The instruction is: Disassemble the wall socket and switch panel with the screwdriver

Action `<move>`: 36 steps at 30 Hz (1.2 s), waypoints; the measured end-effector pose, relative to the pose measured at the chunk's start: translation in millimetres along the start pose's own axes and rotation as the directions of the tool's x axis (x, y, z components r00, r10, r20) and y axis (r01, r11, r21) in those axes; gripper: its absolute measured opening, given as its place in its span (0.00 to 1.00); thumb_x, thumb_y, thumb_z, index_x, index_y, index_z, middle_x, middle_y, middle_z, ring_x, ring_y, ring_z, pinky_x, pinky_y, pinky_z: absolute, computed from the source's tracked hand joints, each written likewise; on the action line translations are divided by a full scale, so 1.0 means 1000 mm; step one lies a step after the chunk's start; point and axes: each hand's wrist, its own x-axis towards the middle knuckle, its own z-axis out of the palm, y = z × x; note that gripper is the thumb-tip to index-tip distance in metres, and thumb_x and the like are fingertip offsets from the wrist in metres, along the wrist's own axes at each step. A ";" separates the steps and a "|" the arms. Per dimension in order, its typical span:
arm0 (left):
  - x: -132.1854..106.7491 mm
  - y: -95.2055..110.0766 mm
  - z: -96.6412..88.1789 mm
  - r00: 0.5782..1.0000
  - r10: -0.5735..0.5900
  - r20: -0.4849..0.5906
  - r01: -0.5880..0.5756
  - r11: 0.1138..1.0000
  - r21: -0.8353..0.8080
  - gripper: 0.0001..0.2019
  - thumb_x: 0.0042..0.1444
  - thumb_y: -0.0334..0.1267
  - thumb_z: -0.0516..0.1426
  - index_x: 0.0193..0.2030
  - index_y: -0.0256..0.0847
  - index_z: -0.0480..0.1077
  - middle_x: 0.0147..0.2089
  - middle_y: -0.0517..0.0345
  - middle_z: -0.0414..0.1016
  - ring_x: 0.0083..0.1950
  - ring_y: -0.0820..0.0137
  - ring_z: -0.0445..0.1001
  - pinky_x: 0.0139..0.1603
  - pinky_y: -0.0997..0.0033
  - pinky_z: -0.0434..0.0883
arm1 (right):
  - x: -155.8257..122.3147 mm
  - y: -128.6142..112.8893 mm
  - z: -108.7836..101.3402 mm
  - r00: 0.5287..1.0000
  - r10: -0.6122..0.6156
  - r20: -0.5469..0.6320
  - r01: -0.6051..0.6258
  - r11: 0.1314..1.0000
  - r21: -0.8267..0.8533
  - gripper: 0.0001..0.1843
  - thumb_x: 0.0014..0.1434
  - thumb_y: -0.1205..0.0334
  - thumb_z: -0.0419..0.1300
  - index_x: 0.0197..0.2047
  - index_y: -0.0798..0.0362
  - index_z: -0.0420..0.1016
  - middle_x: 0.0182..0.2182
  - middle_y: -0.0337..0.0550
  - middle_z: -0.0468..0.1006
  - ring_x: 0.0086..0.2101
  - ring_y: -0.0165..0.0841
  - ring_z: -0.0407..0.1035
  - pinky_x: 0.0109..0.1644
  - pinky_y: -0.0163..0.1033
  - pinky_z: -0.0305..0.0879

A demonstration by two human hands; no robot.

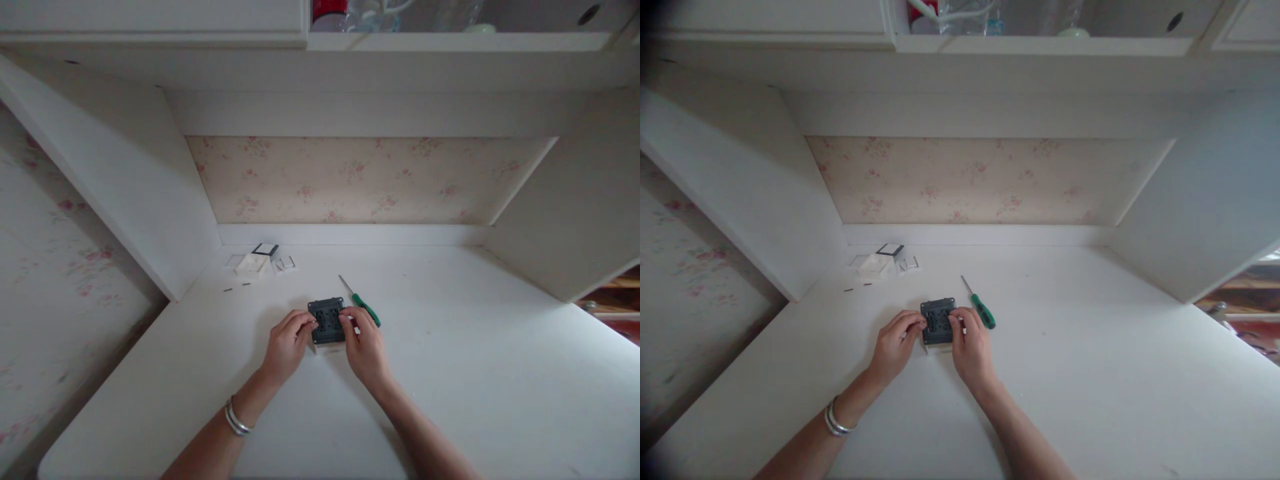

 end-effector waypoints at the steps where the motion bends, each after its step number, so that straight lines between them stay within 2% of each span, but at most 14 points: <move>1: 0.002 -0.003 -0.002 0.999 -0.028 -0.030 0.028 1.000 0.008 0.06 0.61 0.36 0.53 0.38 0.40 0.71 0.37 0.55 0.73 0.39 0.71 0.72 0.40 0.73 0.70 | 0.001 0.001 0.000 1.000 0.012 0.004 -0.012 1.000 0.010 0.09 0.63 0.61 0.50 0.39 0.52 0.70 0.37 0.45 0.73 0.38 0.33 0.67 0.42 0.38 0.64; 3: 0.006 -0.012 -0.007 0.993 -0.080 -0.082 0.085 0.995 0.053 0.08 0.61 0.38 0.53 0.38 0.40 0.72 0.38 0.55 0.73 0.38 0.70 0.72 0.38 0.73 0.70 | 0.002 0.005 0.001 0.997 0.074 0.018 -0.075 0.996 0.041 0.10 0.63 0.58 0.50 0.39 0.52 0.70 0.36 0.44 0.74 0.36 0.33 0.67 0.39 0.38 0.65; 6: 0.013 -0.033 -0.017 0.983 -0.132 -0.128 0.154 0.971 0.183 0.10 0.60 0.41 0.53 0.39 0.41 0.73 0.39 0.55 0.73 0.36 0.70 0.72 0.38 0.73 0.70 | 0.004 0.015 0.003 0.970 0.240 0.033 -0.242 0.961 0.132 0.13 0.61 0.53 0.51 0.39 0.52 0.70 0.33 0.44 0.74 0.31 0.32 0.68 0.34 0.38 0.68; 8: 0.016 -0.046 -0.024 0.980 -0.164 -0.112 0.190 0.939 0.287 0.10 0.61 0.41 0.53 0.40 0.42 0.74 0.40 0.56 0.73 0.36 0.71 0.73 0.39 0.73 0.69 | 0.006 0.021 0.005 0.938 0.345 0.040 -0.345 0.914 0.214 0.16 0.60 0.49 0.52 0.40 0.53 0.70 0.31 0.44 0.74 0.29 0.33 0.68 0.30 0.37 0.69; 11: 0.019 -0.057 -0.032 0.977 -0.209 -0.047 0.206 0.853 0.480 0.11 0.62 0.40 0.50 0.43 0.45 0.73 0.42 0.57 0.74 0.38 0.71 0.73 0.40 0.74 0.68 | 0.009 0.026 0.009 0.901 0.427 0.070 -0.427 0.851 0.306 0.19 0.57 0.45 0.53 0.41 0.53 0.69 0.30 0.44 0.74 0.30 0.34 0.70 0.26 0.37 0.71; 17: 0.034 -0.076 -0.038 0.942 -0.331 0.047 0.187 0.638 0.747 0.12 0.63 0.36 0.48 0.43 0.45 0.73 0.43 0.54 0.74 0.38 0.68 0.74 0.35 0.72 0.65 | 0.036 0.024 0.015 0.882 0.426 0.201 -0.470 0.825 0.314 0.18 0.57 0.46 0.54 0.40 0.52 0.69 0.28 0.43 0.74 0.28 0.34 0.71 0.25 0.39 0.74; 21: 0.042 -0.088 -0.039 0.928 -0.369 0.055 0.198 0.613 0.765 0.13 0.62 0.35 0.47 0.42 0.42 0.73 0.43 0.49 0.73 0.40 0.63 0.73 0.37 0.69 0.66 | 0.070 0.026 0.026 0.871 0.379 0.312 -0.462 0.849 0.257 0.13 0.57 0.51 0.55 0.37 0.51 0.71 0.27 0.41 0.74 0.28 0.33 0.71 0.25 0.37 0.73; 25: 0.041 -0.087 -0.039 0.936 -0.350 -0.029 0.272 0.674 0.687 0.17 0.60 0.36 0.49 0.55 0.41 0.67 0.47 0.46 0.72 0.42 0.62 0.73 0.38 0.67 0.67 | 0.099 0.030 0.048 0.863 0.357 0.358 -0.455 0.856 0.244 0.11 0.57 0.54 0.55 0.36 0.52 0.72 0.29 0.40 0.74 0.28 0.30 0.71 0.25 0.35 0.74; 26: 0.040 -0.084 -0.039 0.937 -0.343 -0.066 0.303 0.700 0.646 0.18 0.61 0.37 0.48 0.56 0.41 0.66 0.48 0.46 0.72 0.42 0.62 0.73 0.38 0.67 0.67 | 0.105 0.030 0.055 0.861 0.354 0.364 -0.455 0.857 0.243 0.11 0.57 0.54 0.55 0.36 0.52 0.72 0.29 0.40 0.74 0.28 0.30 0.71 0.26 0.35 0.74; 28: 0.039 -0.078 -0.037 0.917 -0.380 -0.125 0.388 0.771 0.504 0.16 0.62 0.41 0.46 0.49 0.39 0.71 0.45 0.47 0.74 0.39 0.63 0.73 0.37 0.68 0.67 | 0.112 0.027 0.068 0.861 0.346 0.373 -0.451 0.859 0.243 0.11 0.57 0.55 0.54 0.35 0.53 0.71 0.30 0.41 0.74 0.28 0.29 0.70 0.26 0.36 0.74; 30: 0.037 -0.071 -0.034 0.858 -0.504 -0.100 0.512 0.820 0.255 0.21 0.62 0.47 0.44 0.36 0.38 0.74 0.34 0.50 0.75 0.33 0.66 0.73 0.32 0.71 0.66 | 0.116 0.023 0.079 0.863 0.333 0.381 -0.440 0.866 0.239 0.11 0.57 0.55 0.54 0.35 0.53 0.71 0.32 0.41 0.74 0.29 0.29 0.71 0.27 0.36 0.74; 32: 0.036 -0.065 -0.029 0.774 -0.633 -0.007 0.633 0.774 -0.037 0.25 0.61 0.54 0.43 0.30 0.37 0.72 0.26 0.54 0.72 0.22 0.71 0.68 0.22 0.74 0.61 | 0.117 0.018 0.090 0.864 0.315 0.392 -0.421 0.879 0.223 0.10 0.58 0.56 0.53 0.36 0.53 0.70 0.32 0.41 0.73 0.29 0.30 0.71 0.27 0.36 0.74; 34: 0.034 -0.062 -0.023 0.723 -0.688 0.069 0.679 0.688 -0.255 0.26 0.58 0.57 0.45 0.31 0.36 0.70 0.26 0.56 0.72 0.16 0.77 0.60 0.15 0.76 0.54 | 0.117 0.014 0.098 0.868 0.293 0.402 -0.393 0.899 0.193 0.10 0.59 0.57 0.51 0.37 0.53 0.69 0.32 0.41 0.73 0.29 0.30 0.70 0.26 0.36 0.73; 36: 0.032 -0.061 -0.019 0.703 -0.707 0.081 0.682 0.637 -0.359 0.23 0.56 0.56 0.47 0.31 0.36 0.69 0.29 0.56 0.72 0.14 0.80 0.58 0.13 0.78 0.50 | 0.117 0.012 0.104 0.873 0.264 0.410 -0.349 0.925 0.148 0.10 0.60 0.59 0.50 0.38 0.53 0.69 0.32 0.41 0.73 0.28 0.30 0.70 0.26 0.37 0.72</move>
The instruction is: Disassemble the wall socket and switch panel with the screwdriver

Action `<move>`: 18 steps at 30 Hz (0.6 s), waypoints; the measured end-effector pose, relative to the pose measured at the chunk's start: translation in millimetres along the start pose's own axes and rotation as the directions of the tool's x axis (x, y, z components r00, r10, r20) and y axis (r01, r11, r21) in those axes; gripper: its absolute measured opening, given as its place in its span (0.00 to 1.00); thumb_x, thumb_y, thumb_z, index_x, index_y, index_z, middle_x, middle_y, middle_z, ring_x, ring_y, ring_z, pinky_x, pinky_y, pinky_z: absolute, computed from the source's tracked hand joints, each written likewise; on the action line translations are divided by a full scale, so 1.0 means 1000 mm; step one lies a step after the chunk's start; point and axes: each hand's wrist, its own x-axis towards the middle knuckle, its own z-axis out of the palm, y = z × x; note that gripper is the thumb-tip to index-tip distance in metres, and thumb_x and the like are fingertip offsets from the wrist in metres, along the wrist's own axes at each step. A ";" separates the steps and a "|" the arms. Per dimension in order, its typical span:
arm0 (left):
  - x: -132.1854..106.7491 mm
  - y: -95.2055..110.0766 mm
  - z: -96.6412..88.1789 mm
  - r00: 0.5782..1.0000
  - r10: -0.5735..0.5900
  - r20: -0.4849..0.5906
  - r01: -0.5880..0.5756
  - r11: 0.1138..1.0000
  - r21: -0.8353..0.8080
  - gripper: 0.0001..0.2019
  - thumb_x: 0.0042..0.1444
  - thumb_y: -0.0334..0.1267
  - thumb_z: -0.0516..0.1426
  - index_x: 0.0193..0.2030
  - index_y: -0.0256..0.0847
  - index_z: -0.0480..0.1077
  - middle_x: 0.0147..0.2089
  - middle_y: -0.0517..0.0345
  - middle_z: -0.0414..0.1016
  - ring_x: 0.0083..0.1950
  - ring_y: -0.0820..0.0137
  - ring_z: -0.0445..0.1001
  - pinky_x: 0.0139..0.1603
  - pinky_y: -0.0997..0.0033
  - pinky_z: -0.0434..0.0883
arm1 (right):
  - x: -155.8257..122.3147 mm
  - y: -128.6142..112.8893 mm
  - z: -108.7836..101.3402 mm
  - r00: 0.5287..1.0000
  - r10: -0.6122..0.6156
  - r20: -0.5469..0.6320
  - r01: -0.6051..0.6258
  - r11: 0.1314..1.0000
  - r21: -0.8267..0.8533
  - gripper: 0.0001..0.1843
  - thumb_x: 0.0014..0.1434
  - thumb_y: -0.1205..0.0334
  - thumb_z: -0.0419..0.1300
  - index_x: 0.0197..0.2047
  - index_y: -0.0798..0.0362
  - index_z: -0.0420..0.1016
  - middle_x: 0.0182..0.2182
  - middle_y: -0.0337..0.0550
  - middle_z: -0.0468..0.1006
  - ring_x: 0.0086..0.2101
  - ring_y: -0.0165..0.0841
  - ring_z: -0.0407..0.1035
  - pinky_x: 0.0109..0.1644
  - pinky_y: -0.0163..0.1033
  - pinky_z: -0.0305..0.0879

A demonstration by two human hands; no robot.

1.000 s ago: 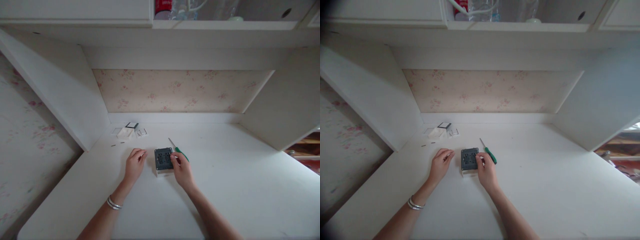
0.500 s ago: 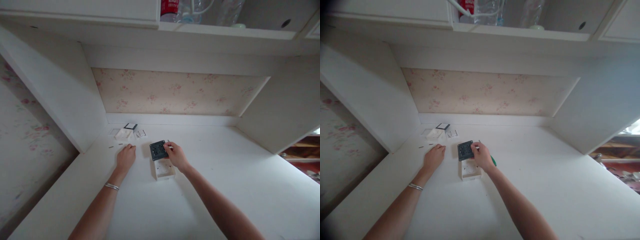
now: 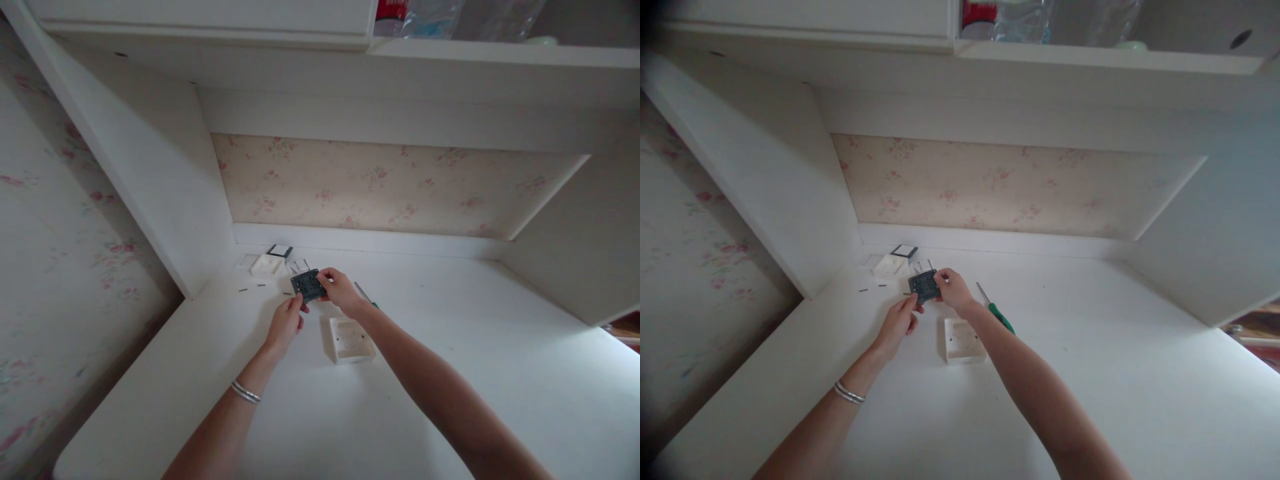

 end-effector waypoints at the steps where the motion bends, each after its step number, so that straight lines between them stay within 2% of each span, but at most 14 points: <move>1: 0.000 -0.001 0.000 1.000 -0.005 -0.010 0.004 1.000 -0.019 0.22 0.56 0.55 0.48 0.31 0.36 0.69 0.30 0.55 0.73 0.14 0.80 0.58 0.13 0.78 0.50 | 0.001 0.000 0.002 1.000 -0.021 0.006 0.021 0.999 -0.039 0.09 0.60 0.60 0.50 0.37 0.53 0.69 0.31 0.41 0.73 0.28 0.30 0.69 0.28 0.37 0.72; 3: 0.002 -0.004 -0.001 0.999 -0.009 -0.031 0.009 1.000 -0.009 0.20 0.55 0.53 0.50 0.28 0.35 0.68 0.27 0.57 0.71 0.14 0.80 0.59 0.13 0.79 0.50 | 0.003 0.001 0.003 0.997 -0.080 0.012 0.081 0.989 -0.126 0.07 0.59 0.63 0.51 0.35 0.53 0.69 0.32 0.41 0.72 0.31 0.30 0.69 0.35 0.39 0.71; 6: 0.006 -0.006 -0.005 0.998 0.010 -0.056 -0.009 1.000 0.013 0.20 0.54 0.52 0.51 0.25 0.36 0.67 0.22 0.60 0.68 0.13 0.79 0.60 0.13 0.79 0.51 | 0.005 0.000 0.002 0.982 -0.189 0.008 0.185 0.951 -0.248 0.05 0.56 0.68 0.53 0.34 0.54 0.70 0.39 0.45 0.70 0.39 0.31 0.67 0.48 0.41 0.65; 8: 0.007 -0.007 -0.007 0.997 0.027 -0.075 -0.026 1.000 0.017 0.20 0.54 0.53 0.51 0.25 0.36 0.67 0.22 0.60 0.68 0.14 0.79 0.60 0.13 0.79 0.52 | 0.007 -0.003 0.001 0.971 -0.240 -0.002 0.228 0.924 -0.308 0.06 0.57 0.68 0.52 0.36 0.54 0.70 0.42 0.47 0.69 0.42 0.32 0.65 0.51 0.40 0.61; 13: 0.009 -0.007 -0.010 0.986 0.039 -0.160 -0.035 0.999 0.026 0.20 0.54 0.53 0.51 0.24 0.37 0.66 0.20 0.62 0.66 0.13 0.78 0.60 0.13 0.78 0.52 | 0.012 -0.006 -0.003 0.965 -0.244 -0.097 0.182 0.889 -0.420 0.16 0.65 0.60 0.42 0.46 0.55 0.67 0.43 0.49 0.71 0.42 0.34 0.66 0.48 0.40 0.60; 15: 0.011 -0.006 -0.012 0.977 0.047 -0.207 -0.043 0.999 0.024 0.20 0.55 0.53 0.50 0.24 0.38 0.65 0.21 0.63 0.65 0.14 0.79 0.59 0.13 0.78 0.52 | 0.014 -0.002 -0.005 0.975 -0.208 -0.075 0.151 0.874 -0.461 0.16 0.64 0.59 0.43 0.46 0.54 0.68 0.41 0.47 0.74 0.40 0.33 0.68 0.45 0.38 0.62; 18: 0.015 -0.004 -0.018 0.948 0.078 -0.310 -0.076 0.997 0.017 0.20 0.57 0.53 0.48 0.25 0.38 0.63 0.22 0.63 0.64 0.14 0.79 0.59 0.13 0.79 0.51 | 0.014 0.006 -0.006 0.990 -0.136 0.028 0.130 0.836 -0.533 0.12 0.61 0.59 0.50 0.40 0.51 0.73 0.35 0.42 0.78 0.35 0.32 0.70 0.39 0.35 0.62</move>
